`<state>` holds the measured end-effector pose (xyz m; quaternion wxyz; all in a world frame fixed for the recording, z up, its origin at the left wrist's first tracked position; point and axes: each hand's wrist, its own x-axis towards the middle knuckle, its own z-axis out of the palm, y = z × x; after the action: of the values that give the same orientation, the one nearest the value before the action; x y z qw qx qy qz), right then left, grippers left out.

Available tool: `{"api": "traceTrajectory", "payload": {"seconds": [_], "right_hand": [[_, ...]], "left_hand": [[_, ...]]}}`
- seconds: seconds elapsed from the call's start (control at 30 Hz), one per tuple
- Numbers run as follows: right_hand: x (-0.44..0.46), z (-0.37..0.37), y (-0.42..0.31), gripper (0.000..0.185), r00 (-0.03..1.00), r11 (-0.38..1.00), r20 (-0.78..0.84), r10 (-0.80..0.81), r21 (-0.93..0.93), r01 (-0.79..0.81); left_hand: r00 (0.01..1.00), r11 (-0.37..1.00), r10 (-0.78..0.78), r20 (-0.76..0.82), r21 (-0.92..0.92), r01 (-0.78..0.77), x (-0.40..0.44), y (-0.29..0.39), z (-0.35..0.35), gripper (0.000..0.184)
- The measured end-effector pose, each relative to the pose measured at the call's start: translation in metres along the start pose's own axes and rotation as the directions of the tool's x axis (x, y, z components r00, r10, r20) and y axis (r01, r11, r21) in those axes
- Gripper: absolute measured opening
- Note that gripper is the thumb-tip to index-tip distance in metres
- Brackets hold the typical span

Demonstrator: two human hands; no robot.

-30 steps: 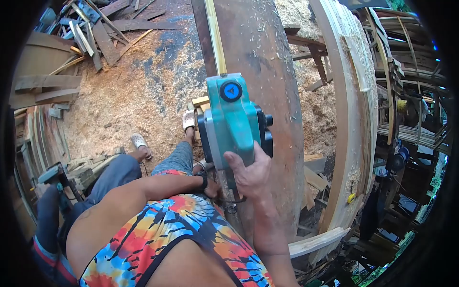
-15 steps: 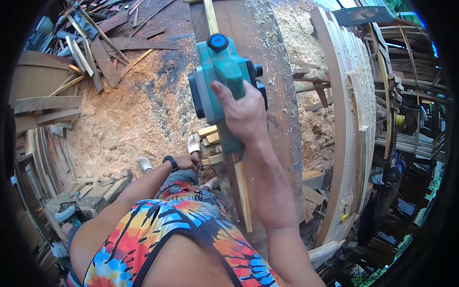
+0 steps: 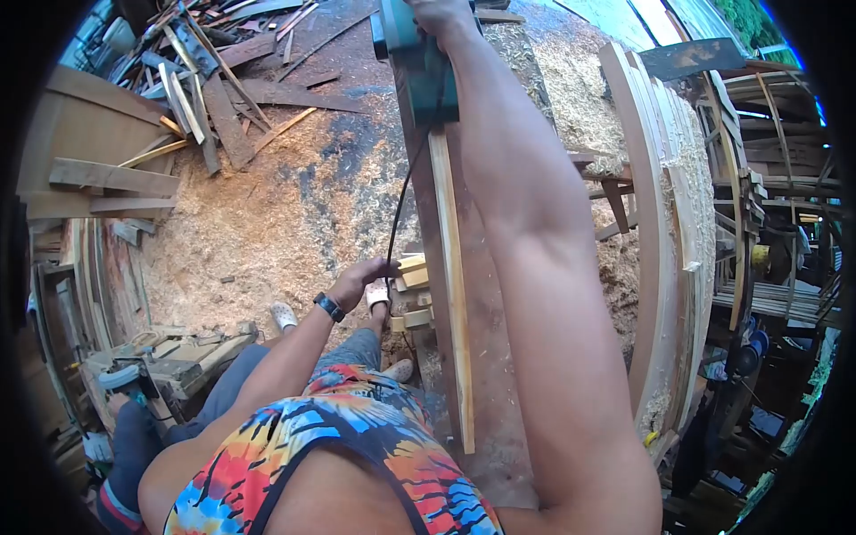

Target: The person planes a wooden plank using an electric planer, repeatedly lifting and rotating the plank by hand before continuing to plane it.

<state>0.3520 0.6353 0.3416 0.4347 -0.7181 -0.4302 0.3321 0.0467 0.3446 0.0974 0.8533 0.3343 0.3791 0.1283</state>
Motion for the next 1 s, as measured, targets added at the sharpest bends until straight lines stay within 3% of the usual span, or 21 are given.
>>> {"api": "traceTrajectory", "payload": {"seconds": [0.1, 0.13, 0.17, 0.23, 0.27, 0.33, 0.37, 0.47, 0.5, 0.57, 0.63, 0.67, 0.7, 0.8, 0.9, 1.0], "right_hand": [[-0.027, -0.001, 0.022, 0.043, 0.986, 0.987, -0.045, -0.161, 0.017, 0.162], [-0.05, -0.004, 0.026, 0.038, 0.975, 0.977, -0.058, -0.214, 0.009, 0.215], [-0.085, -0.011, 0.025, 0.034, 0.977, 0.976, -0.068, -0.201, 0.074, 0.206], [-0.184, -0.021, 0.024, 0.024, 0.981, 0.966, -0.092, -0.172, 0.178, 0.186], [-0.232, -0.03, 0.026, 0.02, 0.989, 0.956, -0.05, -0.137, 0.253, 0.145], [-0.325, -0.044, 0.037, 0.018, 0.995, 0.961, -0.056, -0.077, 0.263, 0.089], [-0.374, -0.052, 0.045, 0.017, 0.996, 0.966, -0.078, -0.036, 0.252, 0.054], [-0.51, -0.078, 0.073, 0.016, 0.985, 0.972, -0.147, 0.089, 0.229, -0.054], [-0.551, -0.088, 0.084, 0.017, 0.981, 0.973, -0.153, 0.121, 0.213, -0.086], [-0.629, -0.104, 0.1, 0.021, 0.961, 0.962, -0.185, 0.205, 0.222, -0.162], [-0.697, -0.113, 0.104, 0.028, 0.92, 0.931, -0.245, 0.305, 0.279, -0.235], [-0.728, -0.116, 0.106, 0.032, 0.892, 0.912, -0.279, 0.355, 0.312, -0.265], [-0.755, -0.12, 0.111, 0.033, 0.873, 0.908, -0.32, 0.368, 0.324, -0.264], [-0.827, -0.126, 0.126, 0.037, 0.805, 0.892, -0.425, 0.414, 0.365, -0.266], [-0.879, -0.127, 0.144, 0.041, 0.745, 0.88, -0.495, 0.447, 0.392, -0.268], [-0.914, -0.128, 0.153, 0.04, 0.691, 0.842, -0.519, 0.503, 0.473, -0.258]], "left_hand": [[0.985, 0.99, -0.109, -0.134, 0.07, 0.119, -0.021, 0.002, 0.004, 0.065], [0.973, 0.985, -0.154, -0.174, 0.045, 0.164, -0.02, -0.023, -0.011, 0.057], [0.994, 0.926, -0.053, -0.095, 0.368, 0.085, -0.014, -0.062, -0.037, 0.056], [0.987, 0.812, -0.156, -0.033, 0.565, 0.147, -0.032, -0.095, -0.05, 0.052], [0.941, 0.817, -0.334, -0.056, 0.48, 0.319, -0.052, -0.095, -0.041, 0.049], [0.96, 0.537, -0.278, -0.013, 0.827, 0.167, -0.076, -0.099, -0.029, 0.048], [0.954, 0.563, -0.298, -0.044, 0.798, 0.213, -0.067, -0.142, -0.045, 0.048], [0.991, 0.619, -0.138, 0.0, 0.781, 0.086, -0.088, -0.122, 0.009, 0.055], [1.0, 0.546, -0.029, 0.005, 0.837, 0.011, -0.086, -0.124, 0.023, 0.053], [0.994, 0.628, 0.073, -0.087, 0.778, 0.022, -0.083, -0.118, 0.069, 0.058], [0.93, 0.687, 0.324, -0.172, 0.719, -0.106, -0.097, -0.112, 0.118, 0.065], [0.88, 0.646, 0.45, -0.153, 0.736, -0.203, -0.103, -0.11, 0.142, 0.072], [0.896, 0.679, 0.435, -0.092, 0.687, -0.259, -0.118, -0.094, 0.164, 0.091], [0.806, 0.362, 0.584, -0.097, 0.92, -0.152, -0.106, -0.125, 0.205, 0.1], [0.853, 0.259, 0.497, -0.159, 0.966, 0.03, -0.105, -0.129, 0.225, 0.107], [0.843, 0.512, 0.518, -0.147, 0.842, -0.168, -0.104, -0.119, 0.222, 0.095]]}}
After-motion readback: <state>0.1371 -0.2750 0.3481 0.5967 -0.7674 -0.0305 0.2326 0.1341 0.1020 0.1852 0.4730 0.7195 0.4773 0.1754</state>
